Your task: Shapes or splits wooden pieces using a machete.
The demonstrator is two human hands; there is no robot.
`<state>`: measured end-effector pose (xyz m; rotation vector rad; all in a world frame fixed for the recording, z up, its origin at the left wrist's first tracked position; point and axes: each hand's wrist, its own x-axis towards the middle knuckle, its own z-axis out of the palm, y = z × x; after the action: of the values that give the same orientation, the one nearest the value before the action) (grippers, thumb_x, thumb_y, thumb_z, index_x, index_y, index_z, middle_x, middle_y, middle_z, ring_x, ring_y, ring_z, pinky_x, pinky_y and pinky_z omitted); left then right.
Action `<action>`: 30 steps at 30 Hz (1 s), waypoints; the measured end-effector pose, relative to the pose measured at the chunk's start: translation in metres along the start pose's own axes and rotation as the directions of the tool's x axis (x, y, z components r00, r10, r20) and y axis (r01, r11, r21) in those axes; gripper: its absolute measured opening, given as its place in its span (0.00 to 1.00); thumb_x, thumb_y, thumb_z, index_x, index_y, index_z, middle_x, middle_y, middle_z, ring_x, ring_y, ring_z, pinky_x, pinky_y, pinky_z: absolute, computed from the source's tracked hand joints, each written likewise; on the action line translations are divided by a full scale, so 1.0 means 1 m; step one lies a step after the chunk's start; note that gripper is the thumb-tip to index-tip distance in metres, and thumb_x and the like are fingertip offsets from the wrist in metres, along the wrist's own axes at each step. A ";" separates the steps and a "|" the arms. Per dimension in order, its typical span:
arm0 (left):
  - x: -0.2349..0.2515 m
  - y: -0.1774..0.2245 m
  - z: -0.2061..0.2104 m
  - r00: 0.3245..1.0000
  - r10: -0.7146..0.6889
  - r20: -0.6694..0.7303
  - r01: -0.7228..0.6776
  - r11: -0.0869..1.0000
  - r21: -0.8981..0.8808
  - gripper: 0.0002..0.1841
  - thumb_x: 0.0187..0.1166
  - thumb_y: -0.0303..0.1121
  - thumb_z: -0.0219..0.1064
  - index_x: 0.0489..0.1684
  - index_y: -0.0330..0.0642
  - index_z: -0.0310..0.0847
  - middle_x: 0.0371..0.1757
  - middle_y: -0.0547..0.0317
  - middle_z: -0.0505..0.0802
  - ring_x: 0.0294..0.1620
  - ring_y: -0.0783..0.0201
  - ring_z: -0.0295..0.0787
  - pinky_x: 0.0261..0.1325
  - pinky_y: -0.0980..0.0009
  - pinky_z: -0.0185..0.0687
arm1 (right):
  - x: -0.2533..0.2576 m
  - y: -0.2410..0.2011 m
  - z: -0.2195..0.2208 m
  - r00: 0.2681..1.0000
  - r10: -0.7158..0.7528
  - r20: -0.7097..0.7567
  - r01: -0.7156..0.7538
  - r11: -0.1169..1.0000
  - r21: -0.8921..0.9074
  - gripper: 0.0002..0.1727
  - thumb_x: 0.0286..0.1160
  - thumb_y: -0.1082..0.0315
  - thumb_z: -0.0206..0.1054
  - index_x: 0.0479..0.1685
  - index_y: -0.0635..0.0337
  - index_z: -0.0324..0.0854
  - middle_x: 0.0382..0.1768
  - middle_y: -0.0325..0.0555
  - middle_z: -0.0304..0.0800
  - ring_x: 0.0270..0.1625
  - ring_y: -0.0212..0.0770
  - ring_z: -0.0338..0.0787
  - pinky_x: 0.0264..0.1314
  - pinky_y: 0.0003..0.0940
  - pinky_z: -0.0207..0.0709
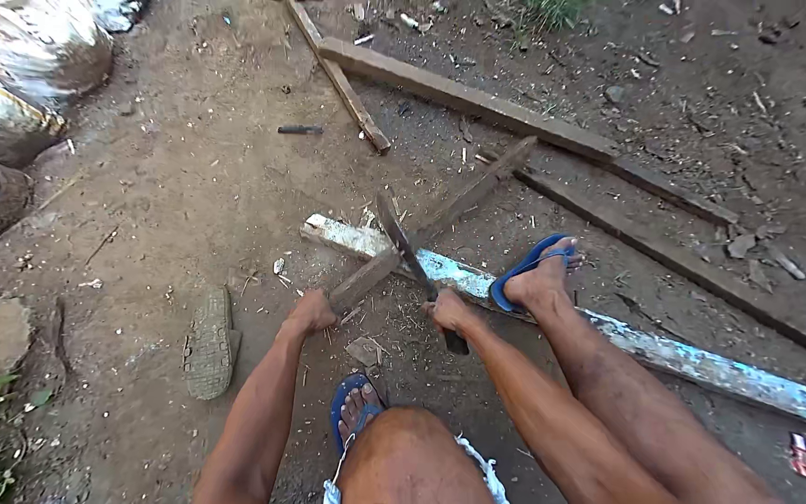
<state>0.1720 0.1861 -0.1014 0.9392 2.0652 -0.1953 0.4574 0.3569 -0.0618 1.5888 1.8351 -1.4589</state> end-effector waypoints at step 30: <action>-0.007 0.019 -0.028 0.999 -0.007 -0.050 0.011 0.996 0.087 0.34 0.59 0.53 0.79 0.61 0.38 0.85 0.59 0.34 0.92 0.64 0.34 0.89 0.59 0.28 0.82 | -0.092 -0.098 -0.050 0.808 -0.481 -0.340 0.363 0.861 -0.355 0.16 0.74 0.56 0.69 0.52 0.56 0.81 0.29 0.49 0.87 0.33 0.51 0.89 0.38 0.56 0.82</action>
<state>0.1700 0.2081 -0.0748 0.9971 2.1214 -0.2713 0.4217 0.3604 0.0775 1.4897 2.6569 -0.9821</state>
